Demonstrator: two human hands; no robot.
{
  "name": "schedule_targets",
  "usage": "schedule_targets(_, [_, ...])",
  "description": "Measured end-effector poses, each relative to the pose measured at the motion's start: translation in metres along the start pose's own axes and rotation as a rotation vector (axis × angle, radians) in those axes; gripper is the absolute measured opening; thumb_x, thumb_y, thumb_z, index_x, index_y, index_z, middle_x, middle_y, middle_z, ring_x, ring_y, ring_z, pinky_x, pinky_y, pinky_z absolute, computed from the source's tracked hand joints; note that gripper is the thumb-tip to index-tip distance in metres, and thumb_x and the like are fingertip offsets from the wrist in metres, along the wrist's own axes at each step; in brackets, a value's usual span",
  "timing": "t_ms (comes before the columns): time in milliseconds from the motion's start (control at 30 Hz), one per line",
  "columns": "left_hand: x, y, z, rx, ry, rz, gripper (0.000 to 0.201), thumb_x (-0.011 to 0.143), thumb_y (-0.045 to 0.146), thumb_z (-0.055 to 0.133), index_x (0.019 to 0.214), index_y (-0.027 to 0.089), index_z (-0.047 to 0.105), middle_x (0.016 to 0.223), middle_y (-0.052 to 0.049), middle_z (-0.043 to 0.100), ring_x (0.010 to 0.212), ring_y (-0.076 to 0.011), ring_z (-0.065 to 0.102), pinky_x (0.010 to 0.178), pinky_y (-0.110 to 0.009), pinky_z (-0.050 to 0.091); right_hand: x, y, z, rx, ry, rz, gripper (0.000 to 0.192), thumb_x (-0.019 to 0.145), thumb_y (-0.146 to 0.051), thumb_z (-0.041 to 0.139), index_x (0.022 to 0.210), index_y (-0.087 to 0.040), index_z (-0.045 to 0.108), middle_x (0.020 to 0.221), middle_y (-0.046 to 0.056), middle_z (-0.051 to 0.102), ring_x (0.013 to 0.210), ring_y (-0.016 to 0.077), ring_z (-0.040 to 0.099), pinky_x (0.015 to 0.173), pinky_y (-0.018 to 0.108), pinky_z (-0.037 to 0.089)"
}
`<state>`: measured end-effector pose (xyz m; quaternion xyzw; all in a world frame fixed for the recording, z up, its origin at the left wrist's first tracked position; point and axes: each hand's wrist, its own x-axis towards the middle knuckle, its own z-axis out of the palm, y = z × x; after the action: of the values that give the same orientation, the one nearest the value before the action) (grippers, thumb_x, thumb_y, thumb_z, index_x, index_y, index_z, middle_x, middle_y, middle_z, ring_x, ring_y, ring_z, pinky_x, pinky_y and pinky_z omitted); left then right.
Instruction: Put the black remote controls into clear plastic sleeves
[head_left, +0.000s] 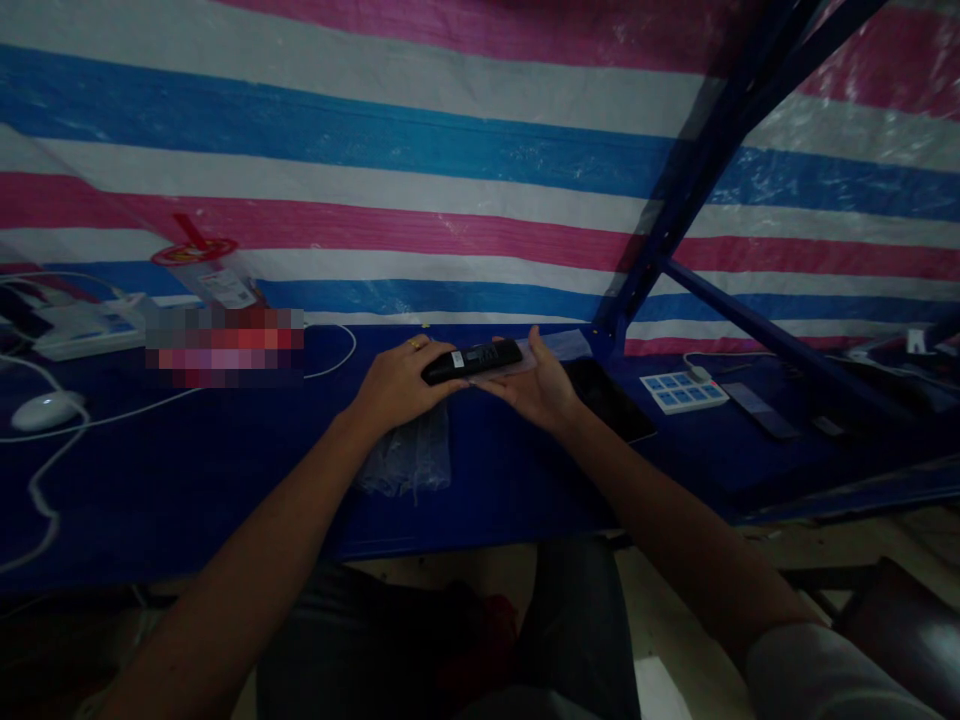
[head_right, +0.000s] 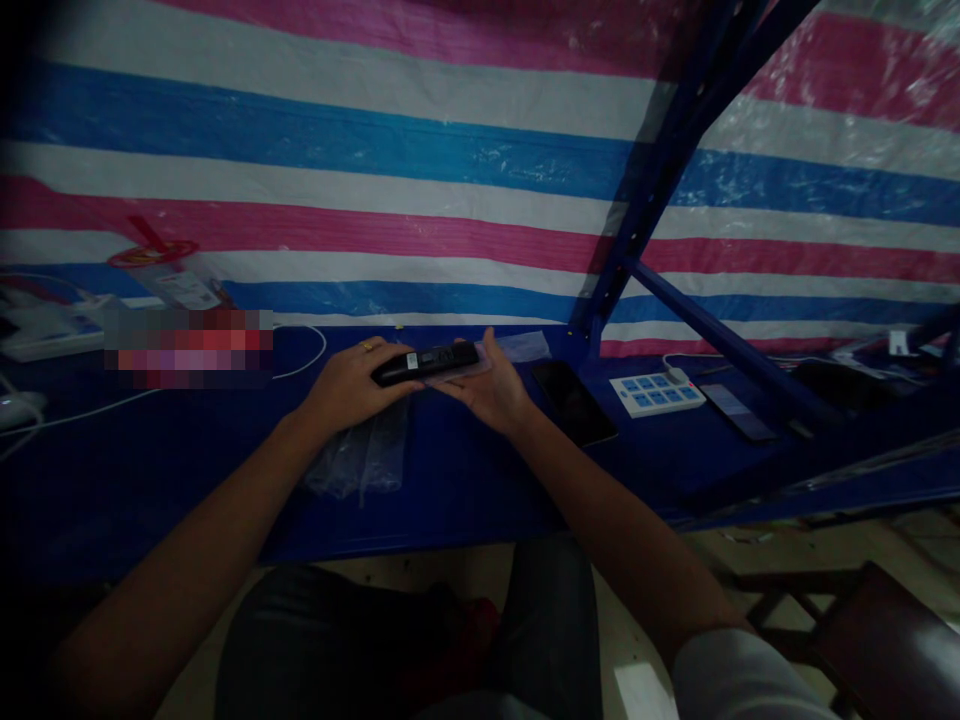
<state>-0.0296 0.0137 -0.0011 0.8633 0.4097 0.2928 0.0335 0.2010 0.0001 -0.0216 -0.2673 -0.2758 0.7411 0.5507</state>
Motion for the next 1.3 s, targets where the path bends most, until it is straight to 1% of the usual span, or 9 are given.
schedule_targets(100, [0.001, 0.003, 0.003, -0.042, 0.005, 0.006, 0.049, 0.083, 0.054, 0.072, 0.121, 0.023, 0.069, 0.113, -0.010, 0.063, 0.105, -0.0249, 0.063, 0.096, -0.042, 0.049, -0.004, 0.005, 0.006, -0.019, -0.032, 0.024, 0.032, 0.089, -0.050, 0.066, 0.107, -0.023, 0.063, 0.111, 0.009, 0.074, 0.111, 0.0277, 0.070, 0.104, 0.054, 0.052])
schedule_targets(233, [0.004, 0.007, 0.003, -0.189, 0.033, -0.025, 0.050, 0.078, 0.053, 0.077, 0.116, 0.022, 0.069, 0.111, -0.008, 0.063, 0.106, -0.0244, 0.062, 0.096, -0.042, 0.049, -0.005, 0.009, 0.008, -0.046, -0.007, 0.020, 0.024, 0.088, -0.030, 0.068, 0.110, -0.023, 0.063, 0.106, 0.007, 0.075, 0.102, 0.0246, 0.072, 0.104, 0.052, 0.053])
schedule_targets(333, [0.007, 0.005, 0.001, -0.350, 0.053, -0.193, 0.047, 0.078, 0.052, 0.075, 0.111, 0.019, 0.067, 0.105, -0.007, 0.066, 0.097, -0.0220, 0.064, 0.088, -0.038, 0.051, -0.004, 0.010, 0.007, -0.031, 0.025, -0.012, 0.021, 0.089, -0.026, 0.065, 0.109, -0.022, 0.062, 0.104, 0.007, 0.075, 0.101, 0.0243, 0.073, 0.103, 0.050, 0.054])
schedule_targets(433, [0.007, 0.000, -0.003, -0.544, -0.043, -0.399, 0.040, 0.080, 0.052, 0.073, 0.097, 0.017, 0.065, 0.085, -0.004, 0.067, 0.073, -0.0162, 0.062, 0.068, -0.030, 0.049, -0.004, 0.010, 0.007, -0.020, 0.042, -0.046, 0.018, 0.090, -0.025, 0.064, 0.108, -0.023, 0.061, 0.106, 0.007, 0.075, 0.103, 0.0239, 0.072, 0.103, 0.050, 0.054])
schedule_targets(500, [0.007, -0.002, -0.008, -0.663, -0.118, -0.483, 0.038, 0.080, 0.053, 0.072, 0.090, 0.017, 0.064, 0.068, 0.000, 0.060, 0.057, -0.0121, 0.054, 0.055, -0.025, 0.041, -0.004, 0.010, 0.009, -0.024, 0.052, -0.059, 0.018, 0.090, -0.025, 0.066, 0.107, -0.023, 0.062, 0.106, 0.006, 0.075, 0.103, 0.0235, 0.072, 0.104, 0.049, 0.054])
schedule_targets(600, [0.007, 0.000, -0.014, -0.773, -0.137, -0.550, 0.037, 0.079, 0.051, 0.074, 0.087, 0.017, 0.063, 0.055, 0.004, 0.051, 0.047, -0.0093, 0.046, 0.047, -0.023, 0.033, -0.006, 0.011, 0.011, -0.039, 0.061, -0.085, 0.022, 0.087, -0.025, 0.070, 0.108, -0.023, 0.064, 0.105, 0.006, 0.075, 0.102, 0.0231, 0.072, 0.104, 0.049, 0.054])
schedule_targets(833, [0.008, 0.004, -0.015, -0.830, -0.147, -0.572, 0.032, 0.078, 0.047, 0.075, 0.083, 0.018, 0.062, 0.052, 0.003, 0.052, 0.046, -0.0099, 0.049, 0.046, -0.023, 0.032, -0.007, 0.013, 0.011, -0.085, 0.103, -0.117, 0.024, 0.083, -0.018, 0.071, 0.106, -0.022, 0.066, 0.097, 0.004, 0.074, 0.096, 0.0219, 0.072, 0.102, 0.048, 0.056])
schedule_targets(1133, [0.009, 0.006, -0.012, -0.938, -0.103, -0.605, 0.025, 0.077, 0.038, 0.075, 0.079, 0.019, 0.058, 0.054, 0.002, 0.053, 0.044, -0.0094, 0.047, 0.046, -0.025, 0.032, -0.006, 0.013, 0.012, -0.094, 0.089, -0.118, 0.020, 0.083, -0.018, 0.071, 0.102, -0.021, 0.067, 0.098, 0.005, 0.074, 0.094, 0.0217, 0.072, 0.101, 0.048, 0.056])
schedule_targets(1300, [0.009, 0.004, -0.010, -0.955, -0.096, -0.602, 0.023, 0.078, 0.035, 0.074, 0.078, 0.018, 0.057, 0.052, 0.002, 0.052, 0.042, -0.0086, 0.047, 0.044, -0.023, 0.030, -0.007, 0.014, 0.013, -0.074, 0.088, -0.124, 0.021, 0.082, -0.017, 0.073, 0.102, -0.020, 0.067, 0.098, 0.005, 0.074, 0.095, 0.0222, 0.072, 0.100, 0.047, 0.056])
